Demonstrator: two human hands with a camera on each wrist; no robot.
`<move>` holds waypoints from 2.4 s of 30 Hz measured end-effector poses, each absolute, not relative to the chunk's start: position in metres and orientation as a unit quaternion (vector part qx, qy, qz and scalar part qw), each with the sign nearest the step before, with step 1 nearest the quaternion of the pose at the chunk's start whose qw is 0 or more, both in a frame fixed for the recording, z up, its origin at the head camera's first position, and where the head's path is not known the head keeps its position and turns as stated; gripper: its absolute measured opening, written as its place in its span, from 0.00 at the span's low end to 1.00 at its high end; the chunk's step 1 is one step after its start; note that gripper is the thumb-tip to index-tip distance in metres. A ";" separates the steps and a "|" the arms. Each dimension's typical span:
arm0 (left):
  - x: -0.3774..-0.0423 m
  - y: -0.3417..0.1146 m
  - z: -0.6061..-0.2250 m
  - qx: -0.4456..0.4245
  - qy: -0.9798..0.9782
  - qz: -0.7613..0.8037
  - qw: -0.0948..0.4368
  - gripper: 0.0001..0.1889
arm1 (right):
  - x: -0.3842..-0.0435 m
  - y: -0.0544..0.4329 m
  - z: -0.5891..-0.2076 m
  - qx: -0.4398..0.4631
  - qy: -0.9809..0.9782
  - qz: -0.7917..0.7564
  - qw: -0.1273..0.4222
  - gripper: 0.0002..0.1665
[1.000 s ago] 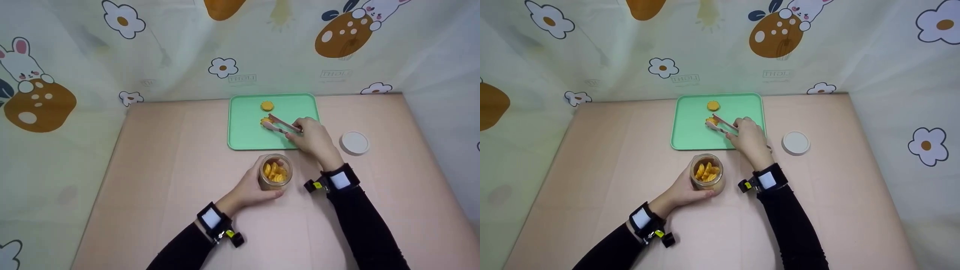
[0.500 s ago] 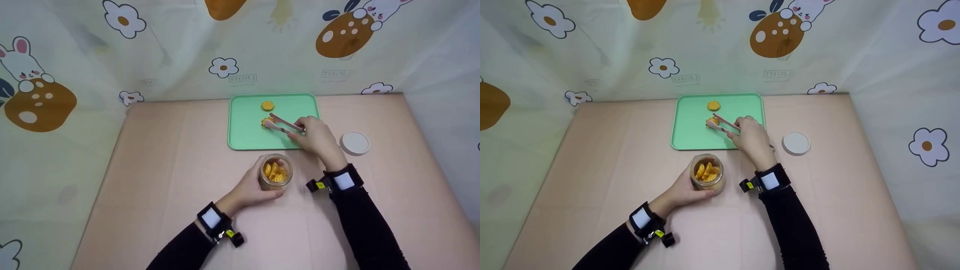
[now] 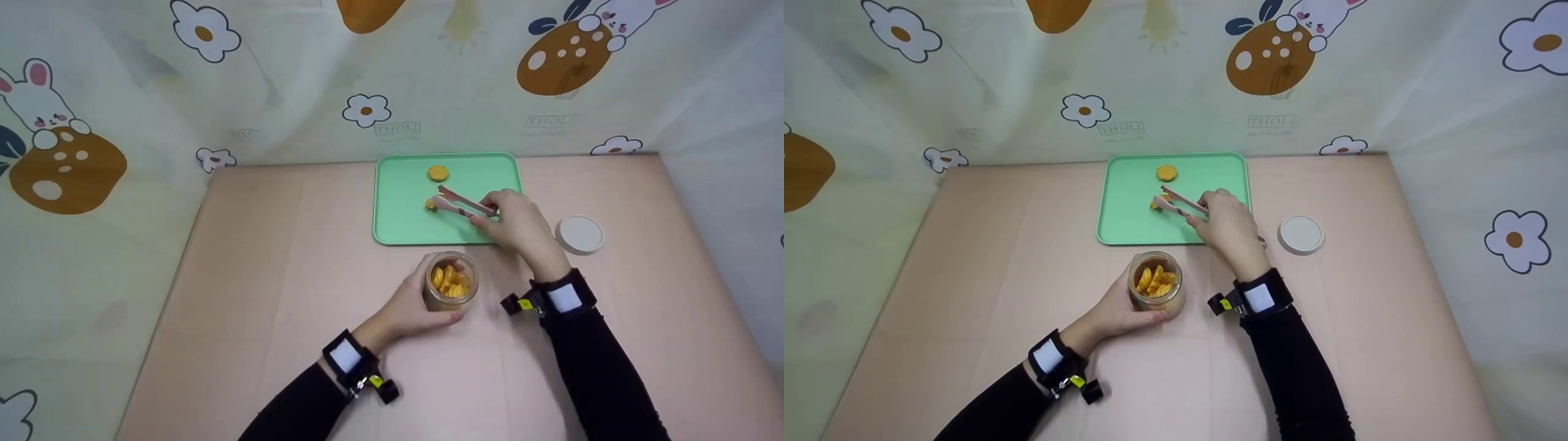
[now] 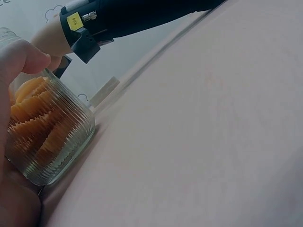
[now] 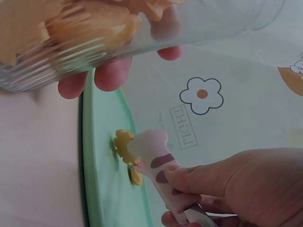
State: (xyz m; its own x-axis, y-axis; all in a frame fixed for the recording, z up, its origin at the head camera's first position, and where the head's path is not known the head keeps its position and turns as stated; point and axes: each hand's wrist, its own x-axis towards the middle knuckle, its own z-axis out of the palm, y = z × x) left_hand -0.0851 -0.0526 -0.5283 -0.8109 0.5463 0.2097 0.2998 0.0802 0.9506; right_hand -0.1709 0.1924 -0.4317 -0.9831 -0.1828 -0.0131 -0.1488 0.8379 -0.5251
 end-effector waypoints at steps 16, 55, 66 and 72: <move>-0.086 -0.053 -0.530 0.287 0.730 0.612 0.100 0.49 | -0.164 0.204 -0.408 -0.090 0.957 -0.274 0.022 0.22; -0.085 -0.053 -0.529 0.279 0.728 0.617 0.109 0.50 | -0.033 0.240 -0.311 -0.258 0.942 -0.213 -0.004 0.12; -0.085 -0.051 -0.529 0.283 0.721 0.623 0.108 0.49 | -0.028 0.238 -0.312 -0.232 0.954 -0.186 0.024 0.18; -0.084 -0.051 -0.529 0.278 0.723 0.623 0.108 0.50 | -0.029 0.240 -0.312 -0.246 0.951 -0.186 0.009 0.18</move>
